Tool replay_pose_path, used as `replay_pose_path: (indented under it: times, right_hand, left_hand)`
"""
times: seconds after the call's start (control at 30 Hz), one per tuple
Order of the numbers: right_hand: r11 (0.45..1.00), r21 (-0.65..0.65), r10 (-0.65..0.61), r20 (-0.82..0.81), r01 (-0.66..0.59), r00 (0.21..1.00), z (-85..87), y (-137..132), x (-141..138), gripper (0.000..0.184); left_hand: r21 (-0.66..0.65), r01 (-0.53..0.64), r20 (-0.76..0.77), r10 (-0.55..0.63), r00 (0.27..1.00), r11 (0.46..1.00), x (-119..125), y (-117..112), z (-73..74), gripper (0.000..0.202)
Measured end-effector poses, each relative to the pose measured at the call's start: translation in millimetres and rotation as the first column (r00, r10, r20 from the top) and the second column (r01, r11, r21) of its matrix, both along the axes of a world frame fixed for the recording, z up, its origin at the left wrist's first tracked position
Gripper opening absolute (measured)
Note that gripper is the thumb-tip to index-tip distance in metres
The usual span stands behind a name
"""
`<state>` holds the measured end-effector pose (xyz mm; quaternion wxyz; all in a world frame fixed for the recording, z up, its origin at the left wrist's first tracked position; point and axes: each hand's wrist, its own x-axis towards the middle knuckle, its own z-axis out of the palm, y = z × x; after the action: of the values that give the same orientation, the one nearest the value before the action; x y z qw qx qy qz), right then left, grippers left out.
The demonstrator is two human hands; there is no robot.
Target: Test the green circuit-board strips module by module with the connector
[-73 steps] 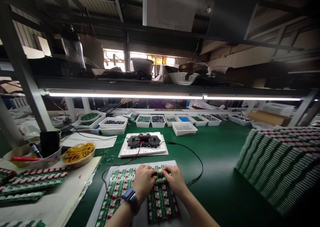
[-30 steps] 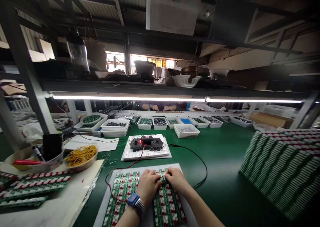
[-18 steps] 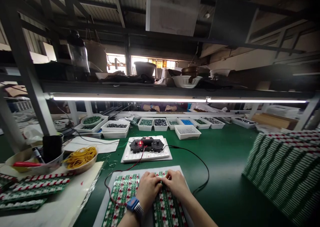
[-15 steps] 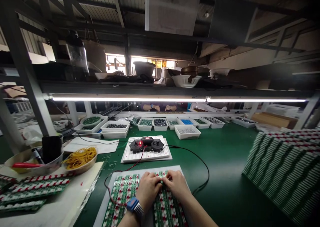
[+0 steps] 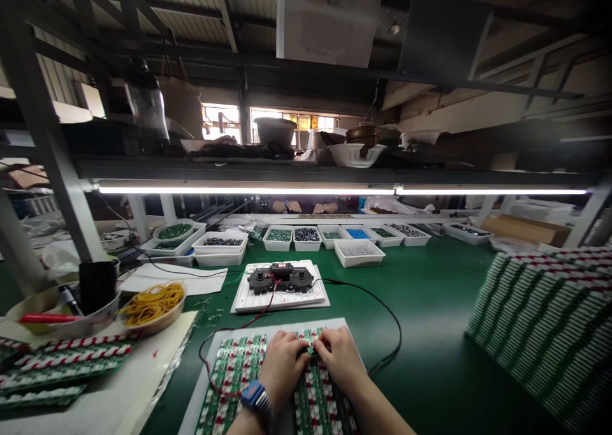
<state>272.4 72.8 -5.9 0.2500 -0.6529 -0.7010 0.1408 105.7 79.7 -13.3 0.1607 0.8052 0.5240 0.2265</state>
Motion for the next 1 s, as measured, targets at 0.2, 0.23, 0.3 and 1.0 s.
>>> replay_pose_path:
  times: [0.2,0.23,0.3,1.0]
  right_hand:
    - [1.0,-0.016,-0.004,-0.018,0.004,1.0,2.9,-2.1,-0.7,0.023]
    - [1.0,-0.024,-0.005,-0.026,0.004,1.0,3.5,-2.1,-0.7,0.023]
    - [0.999,-0.04,-0.007,-0.039,0.006,0.999,4.5,-1.5,-0.6,0.023]
    - [0.996,-0.087,-0.019,-0.128,0.008,0.992,7.5,4.2,-1.1,0.02]
  left_hand:
    - [0.001,-0.001,-0.002,0.001,1.0,1.0,0.3,-0.7,1.5,0.021]
    - [0.002,-0.001,-0.001,0.001,1.0,1.0,0.2,-0.9,1.5,0.021]
    - [0.003,-0.001,0.0,0.001,1.0,1.0,0.2,-1.0,1.2,0.021]
    - [-0.009,-0.036,-0.052,0.035,0.998,0.999,2.6,-3.9,9.2,0.021]
